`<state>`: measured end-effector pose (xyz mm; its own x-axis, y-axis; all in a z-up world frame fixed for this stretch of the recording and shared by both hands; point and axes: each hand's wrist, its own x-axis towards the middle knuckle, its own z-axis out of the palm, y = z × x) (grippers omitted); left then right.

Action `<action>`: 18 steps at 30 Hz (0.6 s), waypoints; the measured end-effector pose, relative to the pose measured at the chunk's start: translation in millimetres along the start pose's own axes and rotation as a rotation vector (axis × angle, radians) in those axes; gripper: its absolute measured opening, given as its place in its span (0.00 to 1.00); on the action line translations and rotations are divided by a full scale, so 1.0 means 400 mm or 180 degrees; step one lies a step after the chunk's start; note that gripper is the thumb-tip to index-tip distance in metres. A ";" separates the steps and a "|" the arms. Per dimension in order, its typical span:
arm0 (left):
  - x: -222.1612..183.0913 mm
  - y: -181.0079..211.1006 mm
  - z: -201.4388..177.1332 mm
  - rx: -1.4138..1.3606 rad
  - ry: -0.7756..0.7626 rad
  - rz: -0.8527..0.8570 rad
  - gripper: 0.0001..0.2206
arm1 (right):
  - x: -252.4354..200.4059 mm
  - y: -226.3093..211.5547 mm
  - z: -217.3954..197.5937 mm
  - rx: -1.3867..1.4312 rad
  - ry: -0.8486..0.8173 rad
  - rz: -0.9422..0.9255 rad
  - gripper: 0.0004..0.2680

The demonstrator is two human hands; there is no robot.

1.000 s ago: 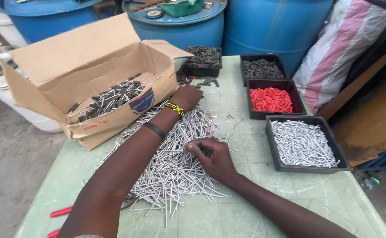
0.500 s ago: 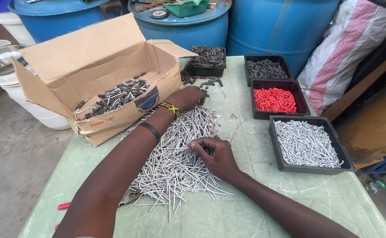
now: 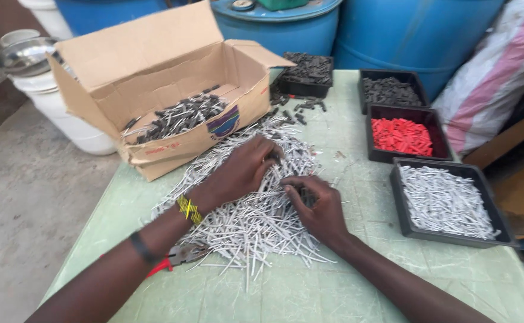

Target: Sort small metal pins from a large pile into a cardboard box for organization or quality control.

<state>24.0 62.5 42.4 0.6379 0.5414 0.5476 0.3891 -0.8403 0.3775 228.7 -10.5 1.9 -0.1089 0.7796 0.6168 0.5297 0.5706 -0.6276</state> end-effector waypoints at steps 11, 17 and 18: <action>-0.230 0.051 0.018 -0.0164 0.0488 -0.0507 0.13 | -0.010 0.016 0.020 -0.0652 -0.0541 -0.0507 0.06; -0.232 0.081 -0.015 -0.0321 0.0720 -0.0504 0.10 | -0.008 -0.007 0.011 -0.0634 -0.0215 -0.0513 0.05; -0.233 0.092 -0.028 -0.0358 0.0809 -0.0501 0.09 | -0.006 -0.021 0.004 -0.0657 -0.0155 -0.0567 0.03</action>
<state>-28.5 -18.3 13.6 0.3838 0.6662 0.6395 0.3849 -0.7449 0.5450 223.3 -16.7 4.9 -0.2534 0.6860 0.6821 0.6582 0.6390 -0.3981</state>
